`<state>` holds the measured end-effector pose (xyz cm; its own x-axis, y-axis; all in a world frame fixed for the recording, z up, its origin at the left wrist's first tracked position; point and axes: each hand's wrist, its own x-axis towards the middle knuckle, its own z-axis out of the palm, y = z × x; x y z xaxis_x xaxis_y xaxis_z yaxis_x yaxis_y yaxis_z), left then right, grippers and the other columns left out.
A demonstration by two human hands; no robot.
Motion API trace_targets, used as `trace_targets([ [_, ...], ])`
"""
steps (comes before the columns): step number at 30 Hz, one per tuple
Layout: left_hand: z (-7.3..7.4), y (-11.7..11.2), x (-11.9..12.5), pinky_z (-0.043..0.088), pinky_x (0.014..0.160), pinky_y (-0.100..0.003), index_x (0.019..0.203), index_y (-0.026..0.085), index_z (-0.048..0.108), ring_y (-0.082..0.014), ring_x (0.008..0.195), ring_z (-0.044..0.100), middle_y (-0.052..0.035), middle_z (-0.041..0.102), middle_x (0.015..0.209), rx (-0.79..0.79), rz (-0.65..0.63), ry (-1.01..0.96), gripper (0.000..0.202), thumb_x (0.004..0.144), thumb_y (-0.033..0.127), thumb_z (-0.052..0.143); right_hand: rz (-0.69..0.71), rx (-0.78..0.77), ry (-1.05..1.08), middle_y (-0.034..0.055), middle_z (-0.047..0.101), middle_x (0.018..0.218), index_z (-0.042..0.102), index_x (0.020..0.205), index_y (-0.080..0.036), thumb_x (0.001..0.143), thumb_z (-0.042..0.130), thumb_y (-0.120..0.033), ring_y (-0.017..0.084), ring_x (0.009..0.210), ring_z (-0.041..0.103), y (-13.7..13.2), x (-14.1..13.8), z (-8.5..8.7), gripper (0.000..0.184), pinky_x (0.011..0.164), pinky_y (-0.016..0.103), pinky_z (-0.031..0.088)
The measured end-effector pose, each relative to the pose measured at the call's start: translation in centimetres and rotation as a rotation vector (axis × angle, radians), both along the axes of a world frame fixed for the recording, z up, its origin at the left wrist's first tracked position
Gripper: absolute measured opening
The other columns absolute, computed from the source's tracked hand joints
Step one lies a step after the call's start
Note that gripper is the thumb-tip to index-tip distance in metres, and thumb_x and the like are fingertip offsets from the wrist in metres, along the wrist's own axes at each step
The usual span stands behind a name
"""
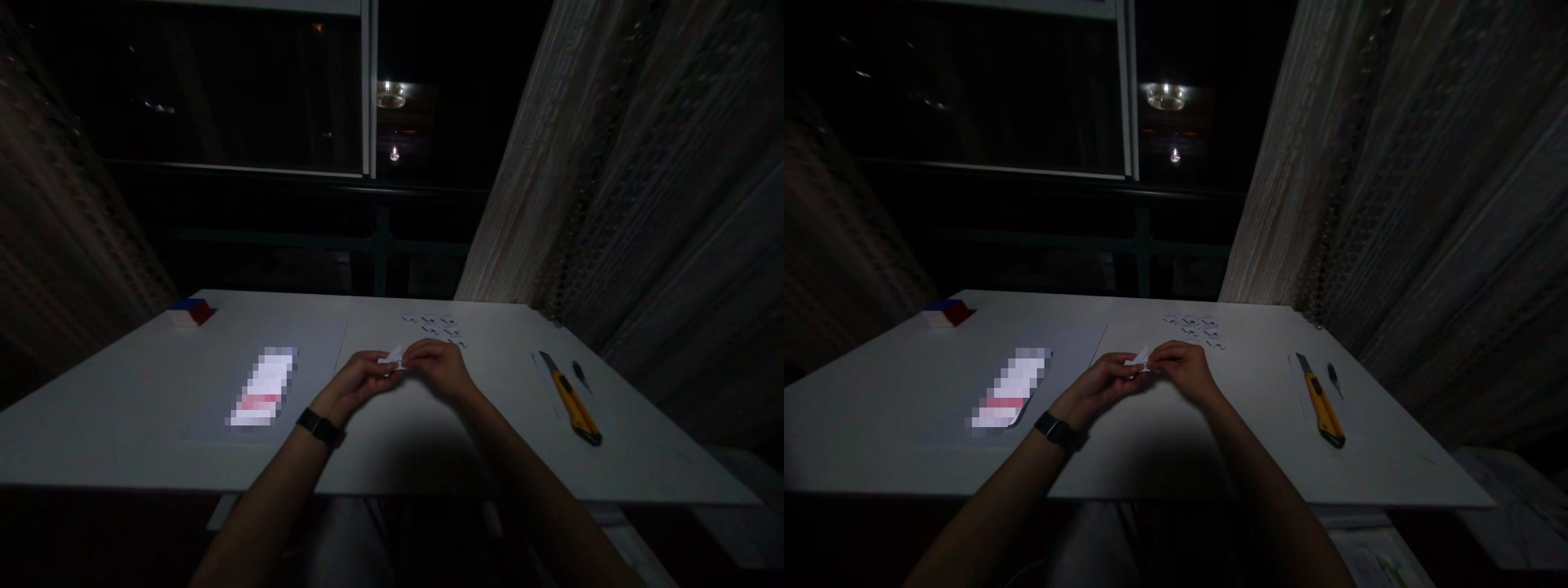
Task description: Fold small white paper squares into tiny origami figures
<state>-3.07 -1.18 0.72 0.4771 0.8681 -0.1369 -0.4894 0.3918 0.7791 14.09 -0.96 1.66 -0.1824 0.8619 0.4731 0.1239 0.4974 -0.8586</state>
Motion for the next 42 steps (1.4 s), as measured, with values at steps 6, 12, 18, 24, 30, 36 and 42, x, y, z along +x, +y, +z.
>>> trace_targets([
  [6, 0.1, 0.0, 0.0, 0.048, 0.072, -0.023, 0.075, 0.005, 0.064, -0.0137, 0.07, 0.061, -0.0114, 0.065, 0.079, -0.015, -0.006, 0.005, 0.02, 0.061, -0.006, 0.056, -0.015, 0.01, -0.034, 0.0033, 0.066, 0.071, 0.07, 0.062, -0.023, 0.06, 0.07, -0.021, 0.018, 0.073, 0.059, -0.4, -0.1, 0.3, 0.003, 0.074, 0.033, 0.046],
  [12, 0.1, 0.0, -0.1, 0.047, 0.071, -0.023, 0.076, 0.004, 0.065, -0.0137, 0.071, 0.061, -0.0115, 0.066, 0.079, -0.011, -0.05, -0.039, 0.022, 0.06, -0.007, 0.056, -0.011, 0.013, -0.049, 0.0034, 0.065, 0.071, 0.07, 0.062, -0.024, 0.061, 0.069, -0.018, 0.018, 0.075, 0.058, -0.5, -0.1, 0.3, 0.006, 0.073, 0.032, 0.046],
  [18, 0.1, -0.1, -0.2, 0.047, 0.069, -0.023, 0.072, 0.005, 0.065, -0.0148, 0.071, 0.061, -0.011, 0.065, 0.077, -0.021, -0.052, -0.102, 0.02, 0.058, -0.007, 0.057, 0.046, 0.095, -0.098, 0.0034, 0.064, 0.072, 0.069, 0.063, -0.023, 0.065, 0.064, -0.014, 0.017, 0.075, 0.058, -0.7, 0.0, 0.8, 0.011, 0.072, 0.032, 0.046],
  [24, 0.2, -0.2, 0.0, 0.045, 0.069, -0.024, 0.074, 0.004, 0.065, -0.0135, 0.068, 0.06, -0.0114, 0.065, 0.077, -0.015, -0.103, -0.084, 0.019, 0.059, -0.005, 0.057, 0.015, 0.238, -0.264, 0.0035, 0.063, 0.076, 0.071, 0.076, -0.026, 0.07, 0.063, -0.019, 0.018, 0.074, 0.057, -1.4, 0.8, 1.3, 0.011, 0.071, 0.031, 0.046],
  [30, 0.0, -0.4, 0.4, 0.045, 0.069, -0.024, 0.076, 0.004, 0.065, -0.0154, 0.073, 0.061, -0.0119, 0.065, 0.081, -0.007, -0.127, -0.12, 0.022, 0.058, -0.005, 0.058, -0.035, 0.402, -0.322, 0.0045, 0.063, 0.08, 0.068, 0.089, -0.025, 0.075, 0.06, -0.02, 0.017, 0.076, 0.058, -2.1, 1.4, 0.8, 0.017, 0.07, 0.029, 0.047],
  [36, 0.3, -0.6, 0.6, 0.046, 0.074, -0.027, 0.077, 0.004, 0.064, -0.0152, 0.076, 0.059, -0.0121, 0.063, 0.082, 0.058, -0.116, -0.099, 0.011, 0.067, 0.008, 0.063, -0.127, 0.628, -0.357, 0.0035, 0.062, 0.072, 0.067, 0.095, -0.025, 0.076, 0.059, -0.017, 0.015, 0.071, 0.054, -2.3, 1.4, -0.2, 0.022, 0.062, 0.028, 0.046],
  [42, 0.4, -0.9, 1.3, 0.048, 0.068, -0.024, 0.074, 0.008, 0.065, -0.0131, 0.073, 0.059, -0.0094, 0.063, 0.079, 0.135, 0.033, 0.172, 0.024, 0.061, 0.026, 0.073, -0.166, 0.645, -0.341, 0.0019, 0.063, 0.068, 0.067, 0.094, -0.026, 0.076, 0.058, -0.014, 0.015, 0.069, 0.053, -2.0, 1.1, -1.3, 0.024, 0.061, 0.028, 0.046],
])
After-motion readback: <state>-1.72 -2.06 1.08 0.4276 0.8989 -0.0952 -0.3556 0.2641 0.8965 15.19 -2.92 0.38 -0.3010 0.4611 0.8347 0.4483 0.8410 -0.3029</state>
